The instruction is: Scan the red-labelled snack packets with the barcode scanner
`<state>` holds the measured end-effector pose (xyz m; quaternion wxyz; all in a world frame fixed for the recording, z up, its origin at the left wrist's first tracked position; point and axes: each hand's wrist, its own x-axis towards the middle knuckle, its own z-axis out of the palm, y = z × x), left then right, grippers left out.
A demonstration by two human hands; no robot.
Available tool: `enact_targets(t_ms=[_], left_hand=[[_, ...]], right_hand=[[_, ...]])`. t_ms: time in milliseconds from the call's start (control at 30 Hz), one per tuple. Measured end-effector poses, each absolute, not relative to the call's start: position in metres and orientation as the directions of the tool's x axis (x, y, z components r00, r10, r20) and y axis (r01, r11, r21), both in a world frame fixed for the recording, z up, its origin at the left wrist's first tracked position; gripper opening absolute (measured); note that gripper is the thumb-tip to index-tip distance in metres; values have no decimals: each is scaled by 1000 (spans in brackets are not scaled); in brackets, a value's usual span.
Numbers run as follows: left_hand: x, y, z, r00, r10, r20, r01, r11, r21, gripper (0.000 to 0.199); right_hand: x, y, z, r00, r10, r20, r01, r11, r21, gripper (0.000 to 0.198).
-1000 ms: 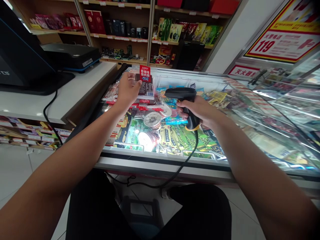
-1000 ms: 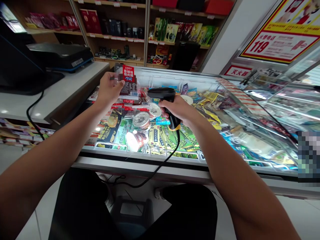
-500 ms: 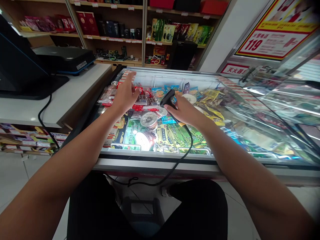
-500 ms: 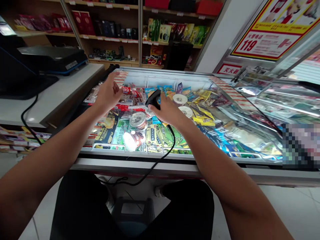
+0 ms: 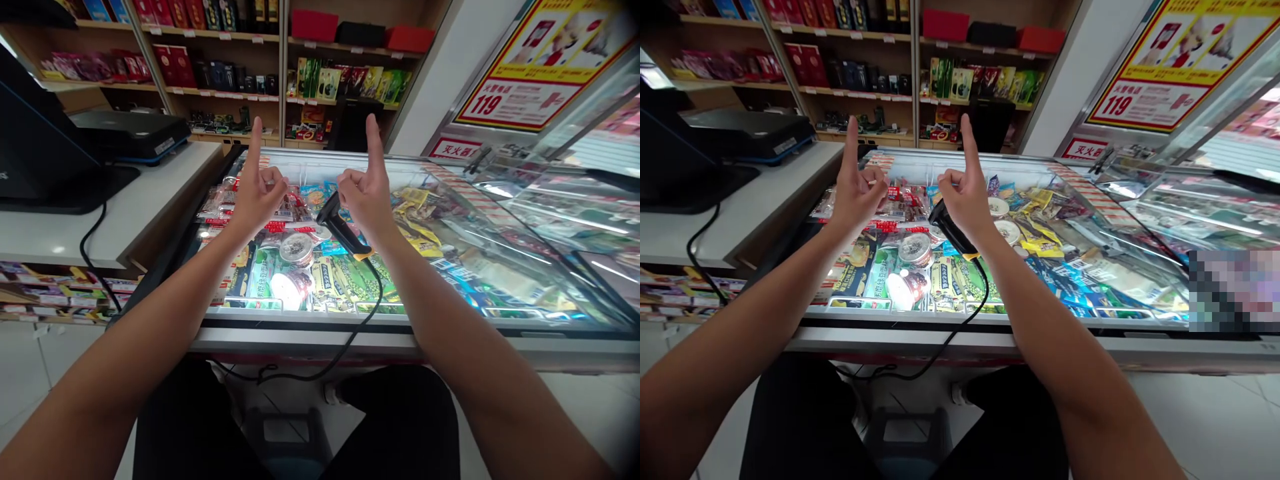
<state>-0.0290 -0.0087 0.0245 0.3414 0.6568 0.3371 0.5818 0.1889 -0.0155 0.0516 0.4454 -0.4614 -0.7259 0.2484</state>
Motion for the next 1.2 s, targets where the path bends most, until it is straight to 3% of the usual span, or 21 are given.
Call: enact_targets(t_ms=[267,367,400,467,600,733,933,1100,1200], left_hand=[[-28,-11,22,10,893,449,44,-449,892,71],[-27,-11,24,21,893,450,34,-451,892,61],[-27,-11,27,37,891,452,4,-453,892,51],[-28,-15,34,110,896,431,-105,-420,901,15],[-36,-30,55,199,936,289,-275,-230,934,71],[-38,-33,56,180,970,166,-316,-103,943,78],[-22,-24,29,237,968,83,-299,-8,954,78],[-21,-23,30,223,968,115,-293,-46,955,76],[-23,-21,31,268,954,133,-180,-86,980,73]], right_hand=[[187,-32,42,-51,939,341,425,329,-843,78],[188,-34,43,-111,943,313,290,332,-898,61],[191,-34,44,-155,943,295,213,324,-922,56],[202,-35,47,-274,929,248,43,270,-962,66],[226,-36,55,-431,853,294,-330,154,-931,74],[230,-34,53,-463,829,314,-550,8,-835,72],[211,-30,40,-408,898,165,-317,30,-948,80],[212,-32,46,-350,907,236,-232,160,-959,77],[218,-27,47,-250,946,207,67,230,-971,72]])
